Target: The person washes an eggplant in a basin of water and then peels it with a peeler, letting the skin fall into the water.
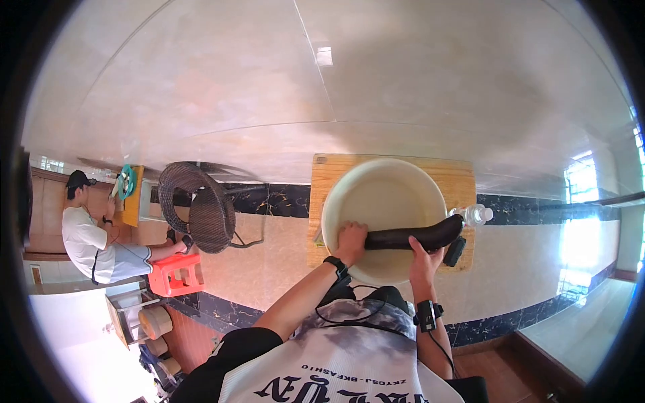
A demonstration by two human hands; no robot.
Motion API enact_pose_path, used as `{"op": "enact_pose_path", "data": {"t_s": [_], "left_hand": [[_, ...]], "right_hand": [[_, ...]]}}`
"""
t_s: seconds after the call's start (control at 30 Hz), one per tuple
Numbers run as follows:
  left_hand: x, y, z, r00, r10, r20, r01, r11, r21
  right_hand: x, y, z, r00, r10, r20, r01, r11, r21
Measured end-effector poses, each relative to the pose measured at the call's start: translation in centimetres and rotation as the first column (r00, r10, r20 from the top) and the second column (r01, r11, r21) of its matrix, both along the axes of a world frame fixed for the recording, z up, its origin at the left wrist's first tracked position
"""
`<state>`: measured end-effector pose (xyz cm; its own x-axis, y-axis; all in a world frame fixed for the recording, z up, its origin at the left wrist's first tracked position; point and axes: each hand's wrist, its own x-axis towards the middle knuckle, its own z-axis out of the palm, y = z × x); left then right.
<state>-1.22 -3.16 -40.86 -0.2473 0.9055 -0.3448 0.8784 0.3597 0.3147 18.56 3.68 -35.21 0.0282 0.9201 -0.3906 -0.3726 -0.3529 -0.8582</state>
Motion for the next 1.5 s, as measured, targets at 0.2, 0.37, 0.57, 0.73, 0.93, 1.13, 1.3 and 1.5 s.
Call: {"op": "enact_pose_path", "data": {"t_s": [0.2, 0.37, 0.57, 0.73, 0.93, 1.13, 1.3, 1.5], "left_hand": [[-0.1, -0.2, -0.7, 0.99, 0.008, 0.139, -0.013, 0.999, 0.037], [-0.1, -0.1, -0.9, 0.988, 0.062, 0.14, -0.071, 0.996, 0.061], [0.3, 0.1, -1.3, 0.999, -0.04, 0.03, 0.043, 0.995, -0.095], [0.9, -0.2, -1.4, 1.0, -0.005, 0.01, 0.005, 0.999, -0.038], [0.6, -0.6, -0.5, 0.998, -0.014, 0.06, 0.015, 1.0, -0.02], [-0.2, 0.1, -1.0, 0.998, 0.01, 0.069, -0.012, 1.0, 0.028], [0.1, 0.5, 0.0, 0.997, -0.067, 0.034, 0.068, 0.997, -0.037], [-0.4, 0.5, -1.9, 0.996, -0.005, 0.086, 0.002, 0.999, 0.035]], "right_hand": [[0.0, 0.0, 0.0, 0.999, -0.025, -0.025, 0.025, 1.0, -0.002], [0.0, 0.1, -0.2, 0.999, -0.044, -0.004, 0.044, 0.999, -0.012], [0.1, 0.3, -0.1, 0.999, -0.043, -0.021, 0.044, 0.999, 0.015], [0.1, 0.2, -0.2, 0.999, -0.039, -0.02, 0.04, 0.999, 0.026], [0.0, -0.3, 0.3, 0.999, -0.028, 0.022, 0.028, 0.999, 0.025], [1.2, -0.1, -1.6, 0.996, -0.031, 0.08, 0.026, 0.998, 0.063], [1.2, 0.1, -1.2, 0.991, 0.004, 0.135, -0.011, 0.999, 0.05], [0.6, 0.0, -0.3, 0.994, -0.024, 0.105, 0.017, 0.998, 0.069]]}}
